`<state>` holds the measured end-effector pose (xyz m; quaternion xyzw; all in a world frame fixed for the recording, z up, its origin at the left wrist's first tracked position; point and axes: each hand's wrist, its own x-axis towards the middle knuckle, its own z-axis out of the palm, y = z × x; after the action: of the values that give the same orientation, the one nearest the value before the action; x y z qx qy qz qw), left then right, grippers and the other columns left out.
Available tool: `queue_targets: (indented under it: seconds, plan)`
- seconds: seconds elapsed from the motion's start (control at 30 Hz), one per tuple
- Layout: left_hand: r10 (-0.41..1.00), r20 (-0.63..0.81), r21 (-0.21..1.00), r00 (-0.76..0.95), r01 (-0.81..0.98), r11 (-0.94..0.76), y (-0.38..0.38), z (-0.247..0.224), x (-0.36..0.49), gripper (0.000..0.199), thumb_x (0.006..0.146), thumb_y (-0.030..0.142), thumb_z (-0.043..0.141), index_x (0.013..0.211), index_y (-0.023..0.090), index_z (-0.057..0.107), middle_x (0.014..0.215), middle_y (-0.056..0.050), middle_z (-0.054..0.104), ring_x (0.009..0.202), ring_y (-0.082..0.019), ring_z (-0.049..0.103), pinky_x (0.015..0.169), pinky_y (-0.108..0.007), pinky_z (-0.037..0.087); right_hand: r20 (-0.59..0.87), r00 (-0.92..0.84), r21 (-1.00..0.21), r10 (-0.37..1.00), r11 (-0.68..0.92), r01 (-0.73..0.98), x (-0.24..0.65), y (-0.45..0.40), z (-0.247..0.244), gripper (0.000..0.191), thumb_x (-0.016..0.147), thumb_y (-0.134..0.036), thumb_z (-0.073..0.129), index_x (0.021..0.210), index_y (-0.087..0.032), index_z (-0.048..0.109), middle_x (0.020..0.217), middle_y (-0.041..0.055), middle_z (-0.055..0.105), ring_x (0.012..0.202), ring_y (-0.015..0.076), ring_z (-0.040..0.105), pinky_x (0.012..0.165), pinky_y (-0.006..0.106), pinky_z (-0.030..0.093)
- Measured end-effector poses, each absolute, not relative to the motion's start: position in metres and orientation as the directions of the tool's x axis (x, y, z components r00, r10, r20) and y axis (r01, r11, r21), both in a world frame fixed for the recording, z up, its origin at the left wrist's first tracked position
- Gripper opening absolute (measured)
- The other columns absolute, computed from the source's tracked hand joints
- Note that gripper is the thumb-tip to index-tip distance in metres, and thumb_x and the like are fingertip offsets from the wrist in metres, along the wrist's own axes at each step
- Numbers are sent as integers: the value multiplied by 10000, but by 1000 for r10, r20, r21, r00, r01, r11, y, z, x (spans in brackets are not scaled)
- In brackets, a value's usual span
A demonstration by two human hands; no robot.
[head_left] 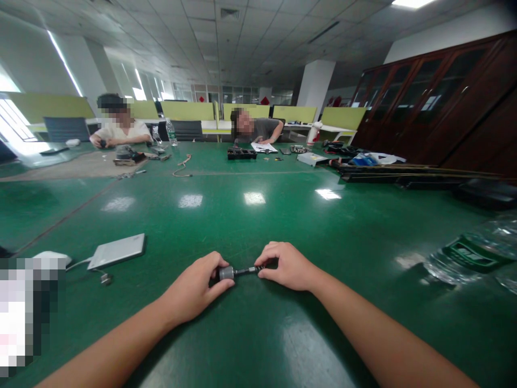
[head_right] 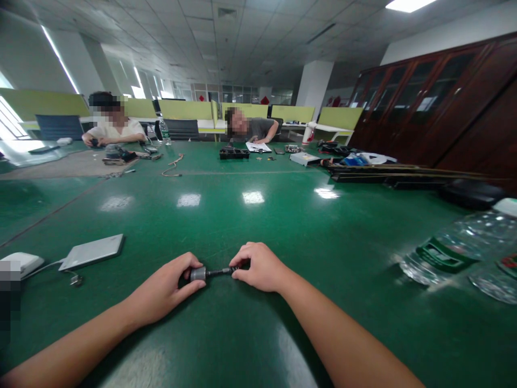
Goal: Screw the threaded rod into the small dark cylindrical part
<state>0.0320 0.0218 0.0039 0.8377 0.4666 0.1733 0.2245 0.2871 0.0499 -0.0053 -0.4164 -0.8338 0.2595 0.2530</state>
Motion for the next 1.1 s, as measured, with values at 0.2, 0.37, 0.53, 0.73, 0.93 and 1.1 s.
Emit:
queue_targets:
  seconds: [0.2, 0.37, 0.53, 0.73, 0.93, 1.1]
  plan:
    - [796, 131, 532, 591, 636, -559, 22, 6, 33, 184, 941, 346, 556, 1044, 211, 626, 959, -40, 613, 870, -201, 588, 776, -312, 472, 281, -565, -614, 776, 598, 515, 259, 36, -8, 124, 754, -185, 765, 874, -215, 761, 786, 17, 719, 783, 166, 601, 734, 289, 451]
    - [759, 151, 485, 633, 622, -615, 20, 9, 34, 242, 907, 377, 619, 1091, 231, 675, 1003, -52, 613, 933, -217, 598, 836, -321, 484, 286, -559, -566, 778, 608, 556, 253, 33, -10, 132, 789, -216, 744, 921, -209, 750, 844, 30, 723, 845, 179, 588, 776, 306, 451]
    - [768, 158, 455, 620, 645, -614, 20, 5, 34, 277, 907, 352, 620, 1161, 246, 654, 1000, -51, 627, 936, -227, 605, 845, -340, 494, 292, -586, -543, 756, 635, 549, 256, 33, -11, 141, 818, -239, 713, 951, -207, 745, 874, 44, 720, 871, 192, 584, 804, 325, 455]
    - [770, 152, 449, 619, 651, -612, 20, 6, 35, 232, 914, 333, 610, 1125, 254, 665, 985, -44, 629, 920, -222, 605, 836, -337, 490, 299, -599, -537, 743, 650, 537, 255, 33, -11, 148, 825, -232, 697, 961, -195, 747, 873, 54, 721, 870, 197, 587, 808, 326, 462]
    - [769, 137, 452, 624, 652, -609, 21, 8, 36, 241, 925, 340, 598, 1139, 249, 658, 976, -43, 627, 914, -222, 600, 829, -338, 483, 308, -597, -523, 741, 656, 545, 255, 33, -12, 148, 825, -235, 698, 962, -202, 744, 876, 50, 718, 872, 195, 583, 817, 332, 458]
    - [766, 136, 452, 628, 648, -612, 21, 8, 36, 241, 933, 340, 593, 1147, 248, 653, 983, -41, 627, 924, -222, 593, 835, -338, 472, 315, -597, -519, 738, 661, 542, 255, 32, -13, 167, 821, -249, 705, 976, -199, 744, 884, 46, 721, 876, 194, 583, 820, 327, 455]
